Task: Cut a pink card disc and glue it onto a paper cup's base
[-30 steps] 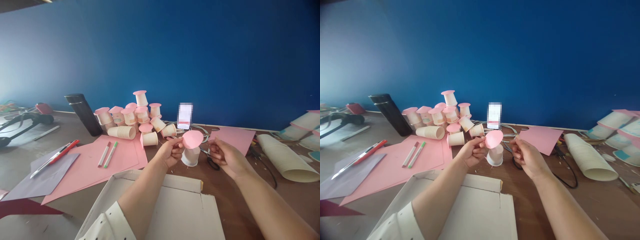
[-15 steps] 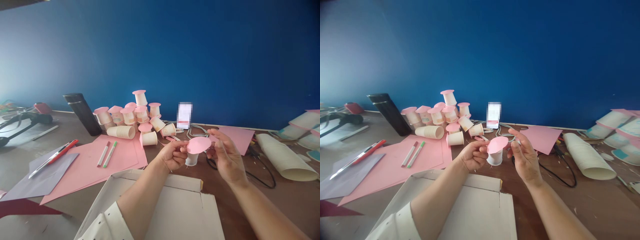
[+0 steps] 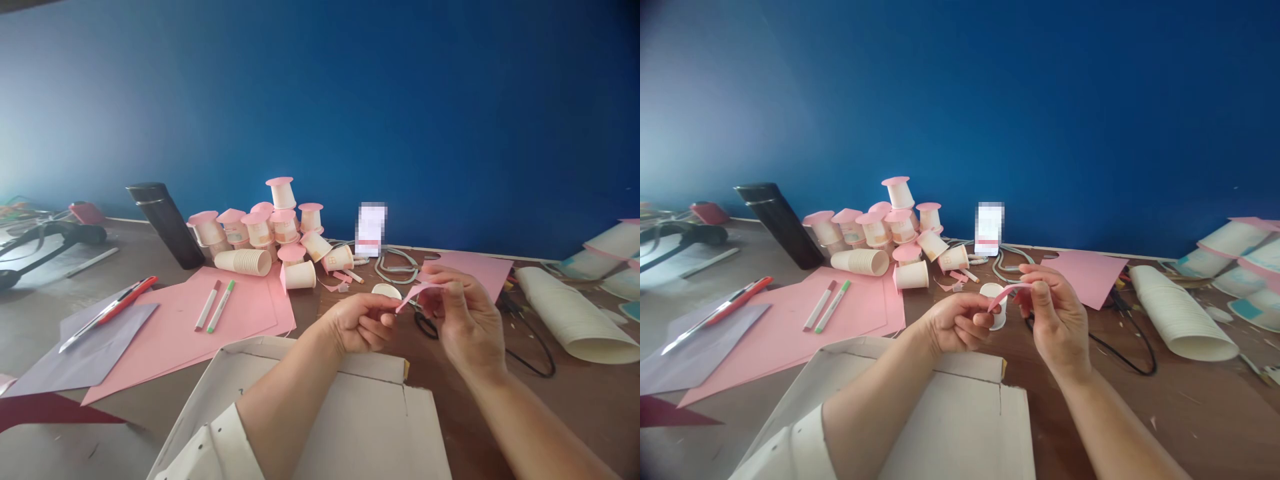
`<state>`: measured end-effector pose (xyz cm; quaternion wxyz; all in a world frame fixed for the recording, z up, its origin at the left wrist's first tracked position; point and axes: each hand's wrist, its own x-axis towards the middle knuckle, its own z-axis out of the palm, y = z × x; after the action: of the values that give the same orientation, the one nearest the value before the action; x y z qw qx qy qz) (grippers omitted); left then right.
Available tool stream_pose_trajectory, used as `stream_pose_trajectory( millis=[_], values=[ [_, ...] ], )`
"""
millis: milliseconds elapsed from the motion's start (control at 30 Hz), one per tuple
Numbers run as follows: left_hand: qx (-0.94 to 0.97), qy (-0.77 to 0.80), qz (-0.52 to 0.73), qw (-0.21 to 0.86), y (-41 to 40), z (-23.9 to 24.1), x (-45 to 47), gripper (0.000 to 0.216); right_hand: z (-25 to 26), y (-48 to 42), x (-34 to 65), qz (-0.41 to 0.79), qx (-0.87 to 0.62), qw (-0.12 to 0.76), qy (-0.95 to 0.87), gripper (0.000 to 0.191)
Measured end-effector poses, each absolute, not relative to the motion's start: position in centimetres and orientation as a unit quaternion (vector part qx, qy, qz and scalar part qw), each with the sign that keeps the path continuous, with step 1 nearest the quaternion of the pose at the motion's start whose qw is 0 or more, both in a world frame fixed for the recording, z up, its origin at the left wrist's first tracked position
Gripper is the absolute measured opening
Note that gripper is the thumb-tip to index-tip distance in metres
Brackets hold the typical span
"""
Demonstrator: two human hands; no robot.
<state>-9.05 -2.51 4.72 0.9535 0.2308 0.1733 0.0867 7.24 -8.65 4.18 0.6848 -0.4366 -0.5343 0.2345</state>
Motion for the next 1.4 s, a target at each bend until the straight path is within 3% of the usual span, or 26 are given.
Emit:
stream_pose_trajectory(
  millis=[400,900,1200,1400],
  values=[
    [0.261,0.176,0.068,0.947,-3.4,4.9,-8.7,0.017,4.3,-9.2,8.2,-0.04,-0.51,0.64,-0.573,0.022],
    [0.288,0.171,0.043,0.941,-3.6,5.2,-8.5,0.011,4.1,-9.3,8.4,-0.115,-0.505,0.604,-0.606,0.013],
    [0.286,0.176,0.045,0.941,-3.8,5.3,-8.4,0.012,4.0,-8.7,8.9,-0.221,-0.515,0.557,-0.613,0.027],
    [0.288,0.179,0.048,0.94,-3.8,5.4,-8.4,0.013,3.7,-8.6,8.9,-0.229,-0.511,0.552,-0.617,0.024]
  ],
)
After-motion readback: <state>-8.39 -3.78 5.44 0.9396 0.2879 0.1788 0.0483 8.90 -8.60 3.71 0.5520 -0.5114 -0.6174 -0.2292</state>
